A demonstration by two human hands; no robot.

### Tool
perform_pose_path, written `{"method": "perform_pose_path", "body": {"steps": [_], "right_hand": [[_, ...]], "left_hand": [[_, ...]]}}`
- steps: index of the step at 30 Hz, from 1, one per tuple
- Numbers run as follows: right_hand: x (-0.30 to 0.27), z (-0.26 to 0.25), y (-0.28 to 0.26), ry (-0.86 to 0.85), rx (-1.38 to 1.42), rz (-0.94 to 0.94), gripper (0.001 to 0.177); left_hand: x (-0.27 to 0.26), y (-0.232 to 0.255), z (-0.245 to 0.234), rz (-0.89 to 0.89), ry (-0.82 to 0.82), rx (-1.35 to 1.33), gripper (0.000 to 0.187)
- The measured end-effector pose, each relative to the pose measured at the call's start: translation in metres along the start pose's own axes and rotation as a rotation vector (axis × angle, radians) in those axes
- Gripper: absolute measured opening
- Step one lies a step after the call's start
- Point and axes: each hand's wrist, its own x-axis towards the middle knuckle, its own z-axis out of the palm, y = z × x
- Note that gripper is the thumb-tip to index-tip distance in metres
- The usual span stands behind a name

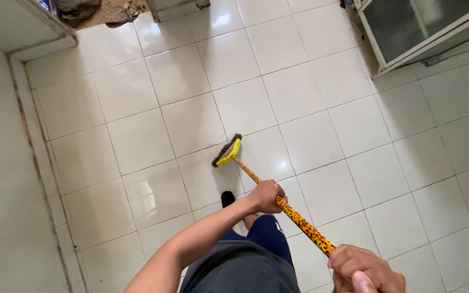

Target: The person sweeps a tiled floor using a broom, pushing debris toward and through a doorway into another room.

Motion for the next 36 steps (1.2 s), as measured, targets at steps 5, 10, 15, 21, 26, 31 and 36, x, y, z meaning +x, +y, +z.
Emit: {"method": "perform_pose_path", "body": {"steps": [5, 10, 15, 21, 26, 31, 36], "right_hand": [[0.034, -0.032, -0.025, -0.21, -0.115, 0.039, 0.027], [0.067, 0.01, -0.034, 0.056, -0.256, -0.01, 0.024], [0.115, 0.023, -0.01, 0.049, -0.187, 0.036, 0.035], [0.164, 0.025, 0.042, -0.051, 0.152, -0.123, 0.035], [0.183, 0.04, 0.06, -0.199, 0.23, -0.16, 0.029], [0.193, 0.013, 0.06, -0.198, 0.208, -0.105, 0.027], [0.204, -0.031, 0.046, -0.135, 0.121, -0.04, 0.027]], "left_hand": [[0.038, 0.029, 0.024, 0.101, -0.031, -0.056, 0.015], [0.083, 0.031, 0.036, 0.049, -0.128, -0.045, 0.02], [0.119, 0.003, 0.026, -0.01, -0.041, -0.083, 0.019], [0.131, -0.046, -0.013, -0.09, 0.059, -0.003, 0.017], [0.118, -0.078, -0.043, -0.162, 0.108, 0.037, 0.024], [0.133, -0.073, -0.047, -0.189, 0.105, 0.072, 0.026], [0.167, -0.042, -0.029, -0.129, 0.159, 0.072, 0.024]]}}
